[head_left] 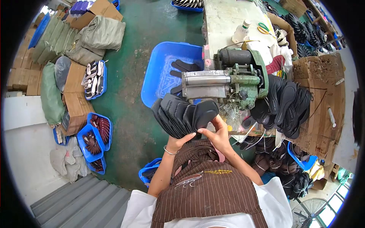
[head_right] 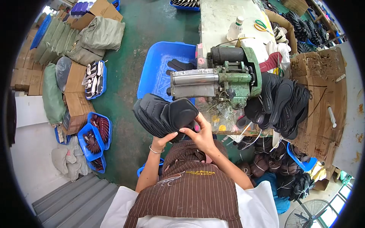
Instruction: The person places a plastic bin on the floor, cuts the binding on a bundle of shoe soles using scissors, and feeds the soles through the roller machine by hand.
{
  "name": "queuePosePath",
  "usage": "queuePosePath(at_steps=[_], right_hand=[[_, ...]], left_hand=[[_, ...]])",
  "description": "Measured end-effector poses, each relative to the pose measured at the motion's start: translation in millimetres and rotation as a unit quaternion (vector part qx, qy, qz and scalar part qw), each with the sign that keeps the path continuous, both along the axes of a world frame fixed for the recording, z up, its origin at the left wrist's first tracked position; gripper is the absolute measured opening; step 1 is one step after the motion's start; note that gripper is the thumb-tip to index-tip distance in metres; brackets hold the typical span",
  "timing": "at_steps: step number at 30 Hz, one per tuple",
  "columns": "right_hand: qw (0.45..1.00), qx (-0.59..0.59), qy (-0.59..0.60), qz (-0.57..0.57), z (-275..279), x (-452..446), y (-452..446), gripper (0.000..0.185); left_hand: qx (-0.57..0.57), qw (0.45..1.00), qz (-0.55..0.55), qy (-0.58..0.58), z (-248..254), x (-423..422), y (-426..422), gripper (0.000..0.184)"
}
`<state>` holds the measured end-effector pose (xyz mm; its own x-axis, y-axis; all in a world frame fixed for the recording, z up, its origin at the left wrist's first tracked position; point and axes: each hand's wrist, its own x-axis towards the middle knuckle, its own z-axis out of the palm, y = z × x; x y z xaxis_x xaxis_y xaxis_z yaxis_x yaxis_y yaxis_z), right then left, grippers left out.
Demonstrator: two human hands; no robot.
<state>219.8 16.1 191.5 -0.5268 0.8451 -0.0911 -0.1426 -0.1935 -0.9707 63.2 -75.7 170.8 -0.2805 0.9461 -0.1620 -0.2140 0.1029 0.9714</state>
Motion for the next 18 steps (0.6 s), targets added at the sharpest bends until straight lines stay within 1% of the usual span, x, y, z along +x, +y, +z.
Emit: queuePosePath(at_steps=[1,4,6,8,10,11,13,14,16,17,18], right_hand=[[1.0,0.014,-0.01,-0.02,-1.0,-0.8,-1.8,0.044],[0.998,0.047,-0.042,-0.019,-3.5,-0.6,-4.4,0.043],[0.995,0.067,-0.059,-0.036,-3.7,-2.6,-5.8,0.042],[0.992,0.088,-0.075,-0.055,-2.4,-2.4,-5.1,0.04],[0.98,0.164,-0.102,-0.044,1.1,-0.4,-1.6,0.037],[0.98,0.164,-0.103,-0.045,1.1,-0.3,-2.5,0.037],[0.993,0.09,-0.05,-0.053,0.6,-0.2,-7.4,0.028],[0.993,0.09,-0.051,-0.054,-2.1,0.9,-11.1,0.028],[0.994,-0.031,0.013,-0.101,-14.6,2.5,-19.6,0.025],[0.994,-0.029,0.012,-0.102,-23.4,3.2,-21.3,0.025],[0.986,-0.069,0.028,-0.149,-35.0,3.9,-22.8,0.025]], left_hand=[[0.0,1.0,-0.001,-0.001,-0.6,-1.6,0.6,0.041],[0.016,1.0,-0.017,-0.014,0.3,-6.5,0.4,0.042],[0.029,0.998,-0.04,0.043,-0.2,-10.4,0.0,0.042],[0.021,0.999,-0.034,0.019,-0.9,-11.5,0.2,0.044],[0.013,1.0,-0.028,-0.006,-4.7,-12.4,0.2,0.046],[0.002,0.996,0.007,-0.088,-7.3,-12.5,0.0,0.05],[-0.01,0.969,0.059,-0.239,-8.6,-10.1,-0.9,0.057],[-0.011,0.969,0.058,-0.24,-13.1,-11.1,-2.5,0.057],[-0.03,0.911,0.13,-0.391,-25.1,-15.5,-5.6,0.058],[0.031,0.915,0.105,-0.388,-6.2,-13.9,6.8,0.064],[0.043,0.908,0.128,-0.397,-6.3,-17.0,6.9,0.068]])
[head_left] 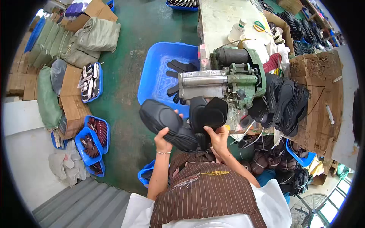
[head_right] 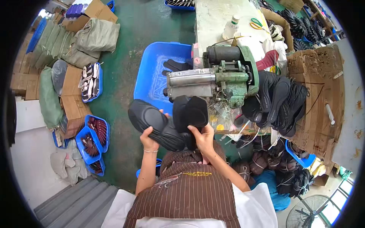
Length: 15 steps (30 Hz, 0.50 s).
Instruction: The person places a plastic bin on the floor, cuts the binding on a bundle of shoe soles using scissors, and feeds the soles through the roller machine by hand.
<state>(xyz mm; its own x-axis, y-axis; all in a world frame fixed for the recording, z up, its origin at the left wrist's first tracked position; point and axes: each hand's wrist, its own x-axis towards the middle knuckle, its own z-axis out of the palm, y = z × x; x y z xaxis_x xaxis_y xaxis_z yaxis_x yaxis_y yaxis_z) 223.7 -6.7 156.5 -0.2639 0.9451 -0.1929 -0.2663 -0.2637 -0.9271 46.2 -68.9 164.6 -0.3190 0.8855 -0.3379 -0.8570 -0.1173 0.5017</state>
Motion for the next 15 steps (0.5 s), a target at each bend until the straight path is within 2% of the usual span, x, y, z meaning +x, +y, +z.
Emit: queuePosePath(at_steps=[2,5,7,9,10,12,13,14,15], right_hand=[[0.997,-0.042,0.007,-0.065,-29.6,1.2,1.8,0.028],[0.996,0.008,-0.086,-0.029,-67.2,-0.6,31.3,0.027],[0.996,0.046,-0.081,-0.002,-64.3,-14.0,62.7,0.028],[0.999,0.025,0.01,-0.026,-47.8,-28.4,82.6,0.025],[1.0,-0.007,0.005,-0.011,-34.7,-28.7,82.7,0.023],[0.996,-0.002,-0.089,0.0,-19.2,-22.7,64.1,0.022],[0.995,-0.015,-0.094,0.011,-40.6,-16.9,46.8,0.024],[0.993,-0.051,-0.093,0.05,-31.4,-13.4,32.3,0.026],[0.996,-0.07,-0.052,0.027,-40.7,-14.2,16.8,0.028]], left_hand=[[-0.022,0.999,0.043,0.015,0.4,-9.9,-4.6,0.073],[-0.022,0.998,0.051,0.0,2.6,-20.3,-11.7,0.074],[-0.025,0.999,0.042,-0.005,2.0,-23.2,-12.1,0.075],[-0.003,1.0,0.021,-0.001,2.6,-23.1,-9.3,0.075],[-0.003,1.0,0.02,-0.002,2.5,-21.7,-8.5,0.075],[-0.009,1.0,0.004,-0.009,1.7,-18.1,-5.7,0.076],[-0.011,1.0,-0.004,-0.014,-0.7,-16.5,-4.9,0.077],[-0.012,1.0,-0.006,-0.016,-1.9,-15.0,-3.1,0.077],[-0.016,0.999,-0.018,-0.022,-2.9,-13.2,-2.5,0.077]])
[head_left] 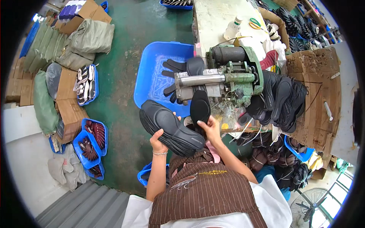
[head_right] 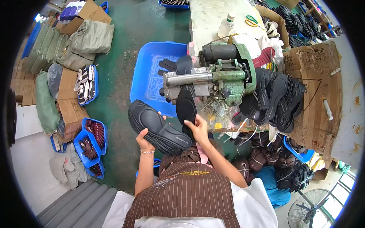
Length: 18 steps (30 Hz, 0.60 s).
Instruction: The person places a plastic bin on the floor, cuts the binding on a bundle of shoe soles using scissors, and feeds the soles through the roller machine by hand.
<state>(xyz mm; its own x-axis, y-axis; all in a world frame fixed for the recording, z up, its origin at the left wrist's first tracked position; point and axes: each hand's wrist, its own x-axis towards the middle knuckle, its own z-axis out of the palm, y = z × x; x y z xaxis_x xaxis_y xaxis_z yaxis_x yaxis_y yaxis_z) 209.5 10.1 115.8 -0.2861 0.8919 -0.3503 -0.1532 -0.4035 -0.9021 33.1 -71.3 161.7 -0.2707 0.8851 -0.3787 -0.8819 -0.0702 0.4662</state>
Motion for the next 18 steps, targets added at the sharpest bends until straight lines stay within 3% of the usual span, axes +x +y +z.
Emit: queuePosePath(at_steps=[1,4,5,6,10,11,13,16,18], right_hand=[[0.999,-0.018,0.039,-0.027,-19.1,-1.3,-10.6,0.031],[0.998,-0.015,-0.043,-0.032,-41.5,-5.2,17.5,0.024],[0.999,-0.023,-0.04,-0.013,-34.4,-10.7,35.3,0.02],[0.998,-0.055,-0.011,-0.001,-15.9,-16.2,47.8,0.019],[0.979,-0.164,0.081,0.089,24.7,-28.1,31.3,0.026],[0.983,-0.056,-0.023,0.175,9.2,-22.3,14.6,0.028],[0.981,-0.025,0.088,0.169,15.1,-25.1,-7.2,0.038],[0.991,0.016,0.056,0.12,24.8,-21.3,-3.5,0.04],[0.994,0.027,0.015,0.105,28.2,-19.3,-2.2,0.036]], left_hand=[[-0.003,1.0,-0.012,-0.006,-1.2,2.1,0.9,0.077],[-0.005,1.0,-0.03,-0.007,6.1,6.9,7.4,0.073],[0.002,0.999,-0.045,-0.004,7.3,7.9,7.4,0.068],[-0.065,0.997,-0.013,0.037,-11.6,3.1,-4.5,0.055],[-0.095,0.993,-0.036,0.065,-16.3,7.8,1.8,0.042],[-0.103,0.989,-0.034,0.105,-10.6,12.1,7.3,0.04],[-0.121,0.978,-0.007,0.17,-17.6,17.5,8.9,0.035],[-0.121,0.927,0.033,0.352,-16.4,29.9,14.9,0.026],[-0.135,0.91,0.027,0.392,-14.4,31.6,17.4,0.025]])
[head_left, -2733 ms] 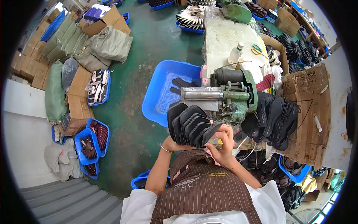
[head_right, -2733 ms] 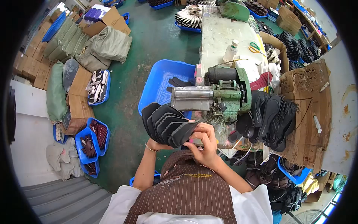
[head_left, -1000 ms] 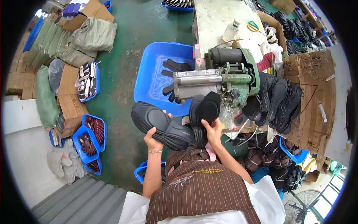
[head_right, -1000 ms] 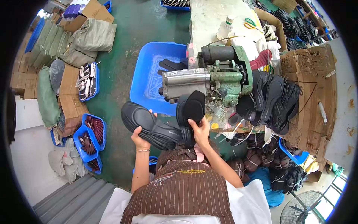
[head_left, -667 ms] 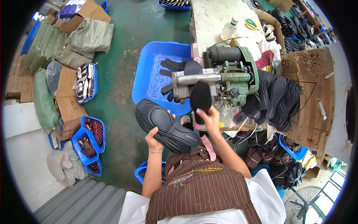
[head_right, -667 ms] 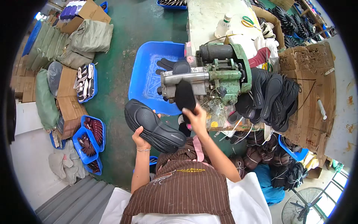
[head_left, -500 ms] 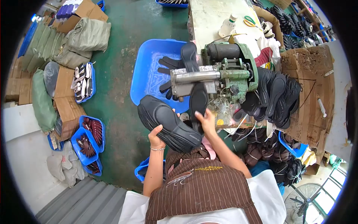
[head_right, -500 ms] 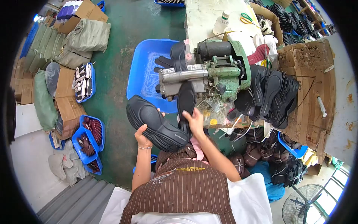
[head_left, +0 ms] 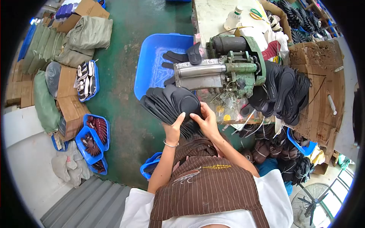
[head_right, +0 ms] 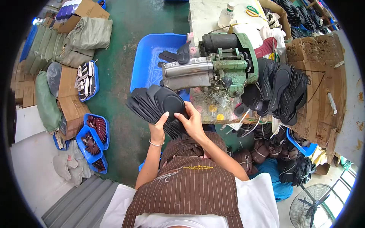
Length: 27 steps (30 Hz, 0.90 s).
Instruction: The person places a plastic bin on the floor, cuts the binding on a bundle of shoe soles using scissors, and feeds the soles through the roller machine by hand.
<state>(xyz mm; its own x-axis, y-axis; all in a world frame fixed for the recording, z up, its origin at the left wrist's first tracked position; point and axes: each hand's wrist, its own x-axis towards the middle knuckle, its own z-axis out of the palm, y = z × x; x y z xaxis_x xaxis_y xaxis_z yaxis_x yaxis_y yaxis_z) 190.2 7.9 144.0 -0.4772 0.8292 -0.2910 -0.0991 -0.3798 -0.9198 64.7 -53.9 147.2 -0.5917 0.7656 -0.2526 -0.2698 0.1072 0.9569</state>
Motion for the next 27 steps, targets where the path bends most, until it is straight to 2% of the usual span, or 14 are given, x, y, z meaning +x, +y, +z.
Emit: queuePosePath(at_steps=[1,5,7,9,10,12,13,15,16,19,21,22,25,27], right_hand=[[1.0,0.009,0.002,-0.03,-0.4,0.9,-1.2,0.033],[0.995,-0.026,0.032,-0.091,-11.1,13.4,-12.8,0.022],[0.987,-0.043,0.028,-0.154,-22.5,18.6,-17.3,0.018],[0.98,-0.039,-0.059,-0.184,-53.6,24.7,-13.0,0.018],[0.982,-0.014,-0.054,-0.179,-69.6,26.3,-2.7,0.023],[0.988,0.016,0.0,-0.153,-61.2,15.0,35.1,0.022],[0.993,0.01,-0.038,-0.112,-51.7,12.1,51.7,0.02],[0.99,-0.051,0.068,-0.109,-32.0,5.7,61.9,0.021],[0.995,-0.034,0.012,-0.089,-23.4,10.7,56.7,0.023],[0.986,-0.084,0.015,-0.143,-48.4,15.0,18.4,0.027],[0.974,-0.11,-0.049,-0.193,-64.8,13.6,19.6,0.028],[0.967,-0.129,-0.037,-0.216,-67.2,11.1,28.9,0.021],[0.981,-0.05,-0.087,-0.169,-57.5,-2.6,61.5,0.022],[0.983,-0.143,-0.019,-0.11,-25.8,-13.6,49.2,0.025]], left_hand=[[-0.018,0.999,-0.002,0.039,0.1,2.0,1.2,0.024],[-0.006,1.0,-0.016,0.012,4.9,-2.4,3.3,0.029],[0.06,0.992,-0.035,-0.106,16.5,-9.2,9.7,0.039],[0.081,0.976,-0.059,-0.192,7.6,-22.2,3.5,0.053],[0.08,0.976,-0.059,-0.194,7.7,-26.8,1.1,0.053],[0.079,0.951,-0.087,-0.286,9.3,-30.9,-2.4,0.053],[0.071,0.951,-0.079,-0.292,12.6,-30.0,-3.5,0.05],[0.046,0.946,-0.046,-0.318,-0.7,-33.1,-15.0,0.046],[0.024,0.938,-0.012,-0.345,-8.3,-34.4,-18.5,0.042],[0.028,0.939,-0.016,-0.342,-6.3,-29.3,-12.9,0.037],[-0.003,0.935,-0.033,-0.353,-8.7,-29.6,-16.7,0.035],[-0.005,0.936,-0.028,-0.352,-8.5,-28.6,-17.4,0.035],[-0.004,0.958,-0.047,-0.282,-7.2,-22.7,-10.3,0.039],[-0.01,0.966,-0.056,-0.254,-3.6,-18.7,-4.4,0.037]])
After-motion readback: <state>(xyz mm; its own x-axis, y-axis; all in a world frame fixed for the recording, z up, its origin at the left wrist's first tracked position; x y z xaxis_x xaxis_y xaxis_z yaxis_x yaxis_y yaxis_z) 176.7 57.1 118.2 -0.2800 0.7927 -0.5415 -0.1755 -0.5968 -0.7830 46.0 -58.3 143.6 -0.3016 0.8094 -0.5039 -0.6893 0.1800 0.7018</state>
